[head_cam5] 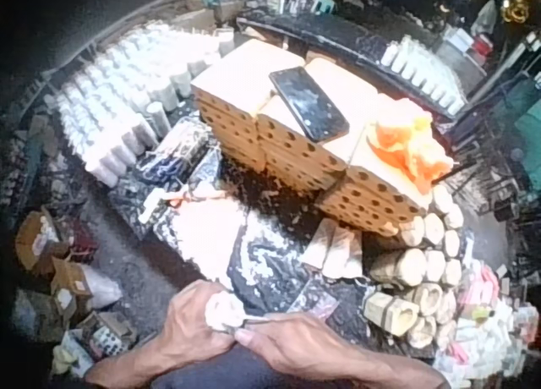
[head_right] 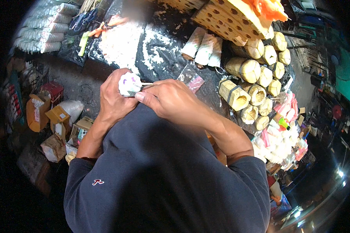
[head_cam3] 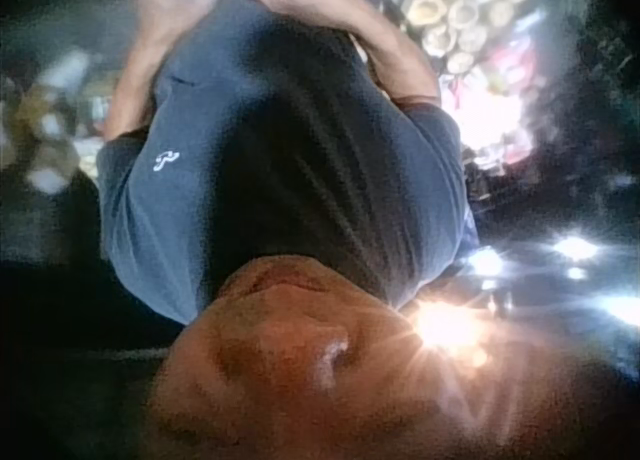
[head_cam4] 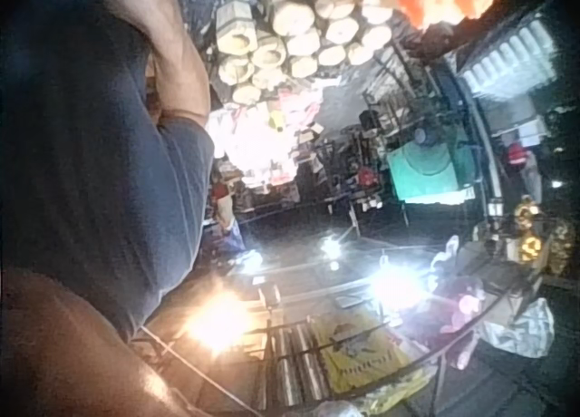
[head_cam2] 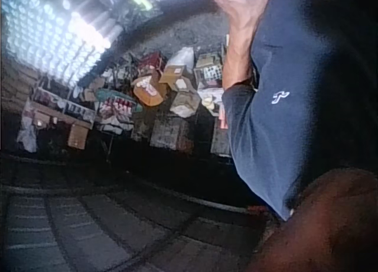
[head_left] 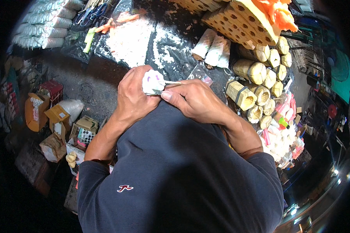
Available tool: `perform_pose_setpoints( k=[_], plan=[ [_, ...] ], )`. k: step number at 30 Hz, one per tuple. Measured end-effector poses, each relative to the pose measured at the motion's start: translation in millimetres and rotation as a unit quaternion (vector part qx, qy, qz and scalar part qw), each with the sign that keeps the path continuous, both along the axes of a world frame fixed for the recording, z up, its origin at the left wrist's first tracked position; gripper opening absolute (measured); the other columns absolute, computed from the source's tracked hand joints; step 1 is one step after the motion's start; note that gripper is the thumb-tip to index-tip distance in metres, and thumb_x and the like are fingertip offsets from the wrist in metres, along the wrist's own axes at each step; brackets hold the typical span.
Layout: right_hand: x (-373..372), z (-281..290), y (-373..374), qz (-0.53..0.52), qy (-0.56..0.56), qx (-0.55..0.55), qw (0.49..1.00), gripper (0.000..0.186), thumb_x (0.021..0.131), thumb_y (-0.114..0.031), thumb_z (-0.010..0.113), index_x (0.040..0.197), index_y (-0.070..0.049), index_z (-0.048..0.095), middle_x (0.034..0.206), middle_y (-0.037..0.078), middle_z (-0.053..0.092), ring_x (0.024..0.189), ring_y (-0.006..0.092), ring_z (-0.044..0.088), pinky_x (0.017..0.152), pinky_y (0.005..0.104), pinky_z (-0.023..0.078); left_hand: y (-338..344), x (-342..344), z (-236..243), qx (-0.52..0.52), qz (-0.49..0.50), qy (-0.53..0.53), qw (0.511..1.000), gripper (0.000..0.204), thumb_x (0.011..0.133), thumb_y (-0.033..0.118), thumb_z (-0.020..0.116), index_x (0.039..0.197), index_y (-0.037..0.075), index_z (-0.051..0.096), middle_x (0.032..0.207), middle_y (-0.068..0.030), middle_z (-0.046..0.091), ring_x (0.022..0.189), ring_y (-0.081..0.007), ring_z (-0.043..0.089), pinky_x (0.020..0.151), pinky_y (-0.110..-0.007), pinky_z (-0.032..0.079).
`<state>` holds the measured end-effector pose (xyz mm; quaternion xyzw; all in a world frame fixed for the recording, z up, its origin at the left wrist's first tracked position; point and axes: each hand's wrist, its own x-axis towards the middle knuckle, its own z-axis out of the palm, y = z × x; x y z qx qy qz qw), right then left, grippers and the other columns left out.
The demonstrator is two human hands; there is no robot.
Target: The person holds a white clay-like block and uses a small metal tool to scrape and shape its surface. The person repeatedly rotates the block and continues to refine the edges and face of the object.
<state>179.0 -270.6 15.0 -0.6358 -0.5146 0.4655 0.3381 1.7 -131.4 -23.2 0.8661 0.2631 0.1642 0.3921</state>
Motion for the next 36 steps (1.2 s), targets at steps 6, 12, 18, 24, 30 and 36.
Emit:
perform_pose_setpoints(
  k=[6, 12, 18, 24, 30, 36],
  plan=[
    [-6, 1, 0, -0.001, -0.075, -0.007, 0.997, 0.034, 0.109, -0.031, 0.068, 0.111, 0.000, 0.082, 0.109, 0.018, 0.080, 0.098, 0.0391, 0.076, 0.086, 0.0464, 0.058, 1, -4, 0, -0.005, -0.003, -0.002, 1.000, 0.048, 0.075, 0.010, 0.090, 0.117, 0.002, 0.068, 0.100, -0.0170, 0.075, 0.092, -0.0364, 0.077, 0.080, -0.043, 0.061],
    [-8, 7, -2, -0.014, -0.105, -0.037, 0.994, 0.036, 0.107, -0.036, 0.071, 0.114, -0.002, 0.083, 0.098, 0.018, 0.078, 0.089, 0.0382, 0.074, 0.078, 0.0470, 0.057, -1, -6, 0, -0.030, -0.011, 0.014, 0.999, 0.051, 0.075, 0.010, 0.090, 0.119, -0.001, 0.066, 0.103, -0.0195, 0.074, 0.095, -0.0398, 0.075, 0.083, -0.047, 0.060],
    [-8, 7, -4, -0.007, -0.135, -0.031, 0.990, 0.038, 0.107, -0.038, 0.070, 0.114, -0.004, 0.084, 0.092, 0.016, 0.075, 0.083, 0.0366, 0.073, 0.074, 0.0471, 0.056, -1, -5, 0, -0.012, -0.014, 0.006, 1.000, 0.046, 0.077, 0.013, 0.089, 0.117, 0.002, 0.068, 0.100, -0.0182, 0.075, 0.090, -0.0375, 0.077, 0.079, -0.043, 0.061],
    [-11, 4, -6, -0.016, -0.159, -0.018, 0.987, 0.039, 0.107, -0.040, 0.070, 0.114, -0.005, 0.085, 0.088, 0.015, 0.073, 0.079, 0.0364, 0.072, 0.069, 0.0476, 0.056, -2, -7, -3, -0.007, -0.021, 0.006, 1.000, 0.048, 0.077, 0.015, 0.090, 0.117, 0.001, 0.068, 0.100, -0.0185, 0.075, 0.090, -0.0377, 0.077, 0.079, -0.043, 0.061],
    [-11, 4, -6, -0.018, -0.154, -0.038, 0.987, 0.041, 0.107, -0.041, 0.069, 0.115, -0.005, 0.084, 0.088, 0.015, 0.073, 0.080, 0.0365, 0.072, 0.071, 0.0474, 0.056, -2, -7, -2, -0.003, -0.022, 0.007, 1.000, 0.050, 0.076, 0.016, 0.092, 0.117, 0.001, 0.068, 0.101, -0.0189, 0.075, 0.092, -0.0385, 0.077, 0.081, -0.044, 0.061],
    [-13, -1, -8, -0.037, -0.155, -0.020, 0.987, 0.040, 0.107, -0.041, 0.068, 0.110, -0.004, 0.084, 0.087, 0.016, 0.072, 0.080, 0.0387, 0.072, 0.071, 0.0494, 0.056, -2, -7, -3, 0.009, -0.029, 0.002, 1.000, 0.050, 0.076, 0.015, 0.092, 0.117, 0.000, 0.068, 0.102, -0.0189, 0.075, 0.094, -0.0384, 0.077, 0.082, -0.044, 0.061]
  ],
)
